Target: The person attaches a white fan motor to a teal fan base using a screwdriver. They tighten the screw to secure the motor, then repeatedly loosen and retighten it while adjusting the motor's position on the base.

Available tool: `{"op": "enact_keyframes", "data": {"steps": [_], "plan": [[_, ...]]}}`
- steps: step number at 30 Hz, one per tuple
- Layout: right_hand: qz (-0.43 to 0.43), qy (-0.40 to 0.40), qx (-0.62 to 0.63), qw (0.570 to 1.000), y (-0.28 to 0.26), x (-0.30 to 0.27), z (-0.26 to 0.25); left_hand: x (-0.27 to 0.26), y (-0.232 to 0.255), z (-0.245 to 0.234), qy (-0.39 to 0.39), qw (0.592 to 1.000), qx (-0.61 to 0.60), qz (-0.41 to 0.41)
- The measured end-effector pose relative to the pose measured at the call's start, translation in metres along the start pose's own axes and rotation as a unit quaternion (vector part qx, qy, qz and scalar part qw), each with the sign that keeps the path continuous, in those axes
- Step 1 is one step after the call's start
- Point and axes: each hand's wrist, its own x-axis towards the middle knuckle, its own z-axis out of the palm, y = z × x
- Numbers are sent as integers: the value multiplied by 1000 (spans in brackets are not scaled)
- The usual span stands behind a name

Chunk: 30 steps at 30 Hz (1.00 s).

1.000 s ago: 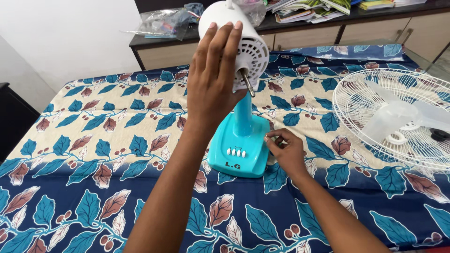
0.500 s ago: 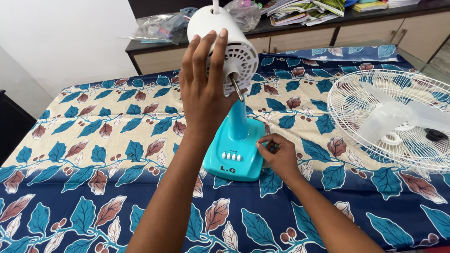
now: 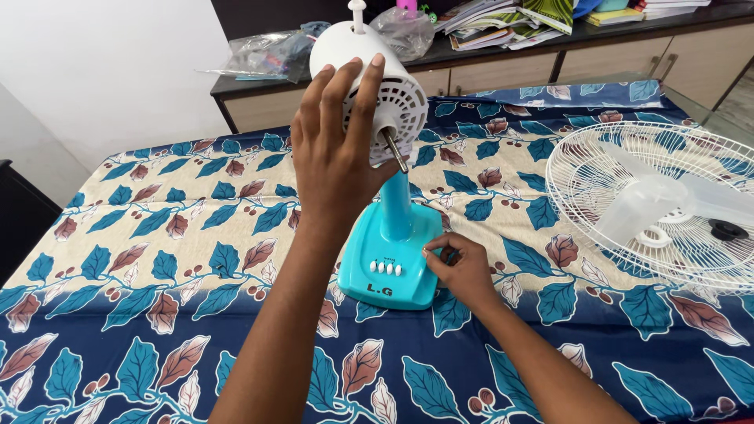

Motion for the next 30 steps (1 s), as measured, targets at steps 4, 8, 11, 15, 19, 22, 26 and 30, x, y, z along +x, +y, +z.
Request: {"op": "enact_keyframes", "data": {"steps": [4, 8, 11, 15, 19, 22, 26, 30], "plan": [[8, -4, -2, 1000, 0, -1, 1, 2, -3, 1, 20, 1000, -14, 6], [10, -1, -9, 1000, -3, -1, 1, 1, -5, 4, 51, 999, -16, 9], [31, 4, -11, 999, -4, 0, 0, 4, -10, 5, 46, 999, -19, 12], [48, 15, 12, 999, -8, 2, 2, 11, -19, 3, 46, 998, -22, 25], [43, 10, 9, 999, -10, 1, 3, 12, -24, 2, 43, 999, -19, 27], [19, 1, 0, 1000, -11, -1, 4, 9, -29, 2, 39, 999, -20, 17], [8, 5, 11, 1000, -15, -2, 2, 4, -33, 0, 52, 998, -13, 13], [11, 6, 8, 1000, -16, -3, 0, 1, -36, 0, 58, 998, -15, 3]]}}
